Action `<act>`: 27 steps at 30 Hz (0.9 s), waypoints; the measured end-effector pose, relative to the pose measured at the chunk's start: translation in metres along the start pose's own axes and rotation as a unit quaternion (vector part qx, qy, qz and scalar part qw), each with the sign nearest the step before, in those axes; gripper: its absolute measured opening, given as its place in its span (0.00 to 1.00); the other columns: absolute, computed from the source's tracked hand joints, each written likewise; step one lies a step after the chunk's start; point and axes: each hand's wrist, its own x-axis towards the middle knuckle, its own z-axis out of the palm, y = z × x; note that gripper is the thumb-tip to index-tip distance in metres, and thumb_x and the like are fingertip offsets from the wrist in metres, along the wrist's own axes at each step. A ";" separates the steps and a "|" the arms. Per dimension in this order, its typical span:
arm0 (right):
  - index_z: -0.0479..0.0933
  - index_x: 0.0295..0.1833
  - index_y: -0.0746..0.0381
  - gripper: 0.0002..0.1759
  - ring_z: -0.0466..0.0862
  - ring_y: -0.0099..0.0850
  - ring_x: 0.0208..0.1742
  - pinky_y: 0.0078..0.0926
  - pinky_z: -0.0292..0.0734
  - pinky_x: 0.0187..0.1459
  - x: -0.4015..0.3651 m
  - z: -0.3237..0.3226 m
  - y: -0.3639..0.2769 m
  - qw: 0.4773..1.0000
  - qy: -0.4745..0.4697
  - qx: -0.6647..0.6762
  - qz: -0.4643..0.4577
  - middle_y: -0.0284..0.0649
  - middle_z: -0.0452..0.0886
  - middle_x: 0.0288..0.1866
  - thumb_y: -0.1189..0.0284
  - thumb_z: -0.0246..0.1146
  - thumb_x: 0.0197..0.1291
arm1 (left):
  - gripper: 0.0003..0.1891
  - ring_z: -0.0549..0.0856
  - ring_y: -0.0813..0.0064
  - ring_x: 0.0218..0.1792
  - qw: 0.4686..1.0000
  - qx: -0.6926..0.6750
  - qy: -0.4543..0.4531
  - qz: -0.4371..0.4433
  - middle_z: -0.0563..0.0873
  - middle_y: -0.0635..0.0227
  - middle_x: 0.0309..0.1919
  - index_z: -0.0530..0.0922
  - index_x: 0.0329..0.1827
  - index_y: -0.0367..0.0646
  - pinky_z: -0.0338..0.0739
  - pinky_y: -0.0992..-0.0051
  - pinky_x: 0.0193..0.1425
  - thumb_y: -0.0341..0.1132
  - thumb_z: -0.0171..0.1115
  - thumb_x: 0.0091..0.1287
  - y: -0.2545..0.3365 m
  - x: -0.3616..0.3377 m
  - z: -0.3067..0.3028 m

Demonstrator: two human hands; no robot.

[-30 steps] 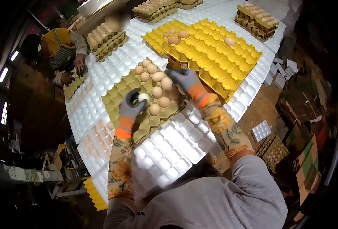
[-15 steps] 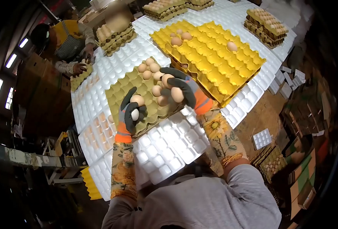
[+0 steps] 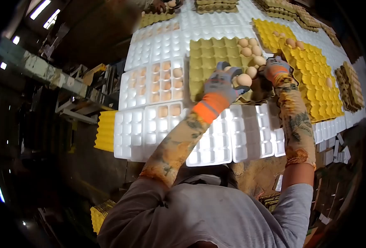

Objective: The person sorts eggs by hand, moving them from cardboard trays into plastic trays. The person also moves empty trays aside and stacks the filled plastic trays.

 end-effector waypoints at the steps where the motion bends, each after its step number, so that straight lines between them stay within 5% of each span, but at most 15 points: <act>1: 0.82 0.48 0.55 0.26 0.80 0.45 0.51 0.40 0.75 0.50 0.000 -0.008 0.001 1.000 -0.019 0.012 -0.001 0.48 0.80 0.50 0.51 0.68 0.45 | 0.31 0.76 0.61 0.57 0.999 -0.036 0.039 -0.012 0.74 0.60 0.58 0.74 0.58 0.56 0.71 0.67 0.61 0.51 0.72 0.50 -0.022 -0.023 -0.018; 4: 0.81 0.48 0.55 0.28 0.81 0.44 0.48 0.37 0.76 0.50 -0.025 -0.037 -0.005 0.990 -0.020 0.135 0.021 0.46 0.78 0.51 0.50 0.68 0.44 | 0.28 0.81 0.63 0.51 0.974 -0.127 0.118 -0.147 0.81 0.62 0.47 0.79 0.51 0.46 0.74 0.70 0.57 0.45 0.77 0.48 -0.119 -0.102 -0.070; 5: 0.81 0.48 0.55 0.28 0.81 0.44 0.48 0.37 0.76 0.50 -0.038 -0.043 -0.017 0.991 -0.017 0.131 0.019 0.46 0.78 0.51 0.50 0.68 0.44 | 0.25 0.83 0.66 0.47 0.973 -0.059 0.192 -0.115 0.83 0.63 0.44 0.79 0.48 0.43 0.76 0.71 0.53 0.42 0.77 0.48 -0.161 -0.128 -0.086; 7: 0.81 0.47 0.57 0.28 0.81 0.42 0.45 0.36 0.77 0.48 -0.064 -0.049 -0.042 0.961 0.164 0.216 0.048 0.44 0.78 0.49 0.53 0.73 0.40 | 0.22 0.83 0.68 0.41 0.924 -0.138 0.262 -0.243 0.81 0.65 0.43 0.80 0.45 0.41 0.78 0.72 0.47 0.39 0.78 0.48 -0.234 -0.178 -0.103; 9: 0.81 0.47 0.56 0.29 0.82 0.41 0.44 0.36 0.77 0.46 -0.088 -0.050 -0.113 0.934 0.190 0.289 -0.093 0.44 0.77 0.48 0.56 0.76 0.36 | 0.24 0.80 0.61 0.47 0.933 0.047 0.202 -0.295 0.77 0.63 0.49 0.80 0.47 0.49 0.77 0.66 0.49 0.47 0.75 0.48 -0.275 -0.200 -0.112; 12: 0.79 0.48 0.51 0.32 0.77 0.44 0.52 0.37 0.78 0.49 -0.127 -0.033 -0.260 0.920 0.059 0.318 -0.221 0.44 0.72 0.56 0.51 0.75 0.34 | 0.26 0.78 0.63 0.52 0.941 0.156 0.069 -0.293 0.74 0.64 0.54 0.79 0.52 0.54 0.76 0.65 0.52 0.51 0.71 0.50 -0.297 -0.196 -0.100; 15: 0.75 0.54 0.46 0.27 0.74 0.44 0.57 0.40 0.76 0.52 -0.130 0.018 -0.361 0.943 -0.022 0.221 -0.249 0.44 0.66 0.62 0.56 0.69 0.46 | 0.27 0.75 0.63 0.57 0.943 0.158 -0.030 -0.290 0.71 0.64 0.58 0.78 0.56 0.59 0.74 0.66 0.57 0.53 0.68 0.52 -0.297 -0.187 -0.106; 17: 0.74 0.56 0.45 0.27 0.74 0.44 0.57 0.40 0.77 0.51 -0.133 0.024 -0.375 0.949 -0.065 0.185 -0.248 0.44 0.66 0.62 0.58 0.68 0.47 | 0.26 0.77 0.63 0.55 0.950 0.163 -0.040 -0.264 0.74 0.63 0.57 0.76 0.58 0.57 0.75 0.67 0.56 0.49 0.68 0.56 -0.311 -0.191 -0.118; 19: 0.72 0.58 0.44 0.27 0.75 0.45 0.56 0.41 0.77 0.49 -0.124 0.026 -0.395 0.952 -0.104 0.150 -0.248 0.45 0.66 0.61 0.61 0.67 0.49 | 0.23 0.79 0.62 0.51 0.948 -0.095 0.098 -0.288 0.77 0.62 0.54 0.75 0.60 0.53 0.76 0.69 0.54 0.40 0.66 0.60 -0.344 -0.192 -0.125; 21: 0.70 0.62 0.44 0.27 0.77 0.44 0.52 0.42 0.78 0.46 -0.118 0.029 -0.409 0.934 -0.001 0.245 -0.260 0.44 0.68 0.58 0.65 0.63 0.53 | 0.20 0.81 0.63 0.50 0.944 -0.096 0.189 -0.253 0.80 0.62 0.48 0.76 0.58 0.50 0.76 0.71 0.53 0.38 0.64 0.62 -0.355 -0.171 -0.137; 23: 0.68 0.64 0.44 0.26 0.80 0.42 0.48 0.41 0.79 0.42 -0.101 0.020 -0.443 0.924 0.036 0.250 -0.286 0.44 0.71 0.54 0.69 0.58 0.58 | 0.23 0.79 0.61 0.50 0.973 0.023 0.100 -0.205 0.80 0.60 0.50 0.74 0.60 0.51 0.75 0.69 0.54 0.42 0.62 0.60 -0.367 -0.147 -0.136; 25: 0.73 0.60 0.46 0.23 0.81 0.42 0.46 0.38 0.79 0.41 -0.084 0.019 -0.468 0.951 -0.105 0.102 -0.273 0.45 0.73 0.53 0.68 0.59 0.56 | 0.23 0.80 0.61 0.49 0.975 0.005 0.061 -0.215 0.80 0.62 0.51 0.74 0.61 0.52 0.76 0.69 0.53 0.43 0.61 0.61 -0.386 -0.140 -0.133; 27: 0.74 0.59 0.49 0.20 0.80 0.44 0.46 0.40 0.78 0.42 -0.070 0.005 -0.477 0.948 -0.108 0.116 -0.275 0.46 0.75 0.50 0.68 0.57 0.59 | 0.23 0.81 0.62 0.48 0.974 -0.006 0.027 -0.223 0.80 0.63 0.51 0.74 0.61 0.52 0.76 0.68 0.52 0.44 0.59 0.62 -0.417 -0.137 -0.135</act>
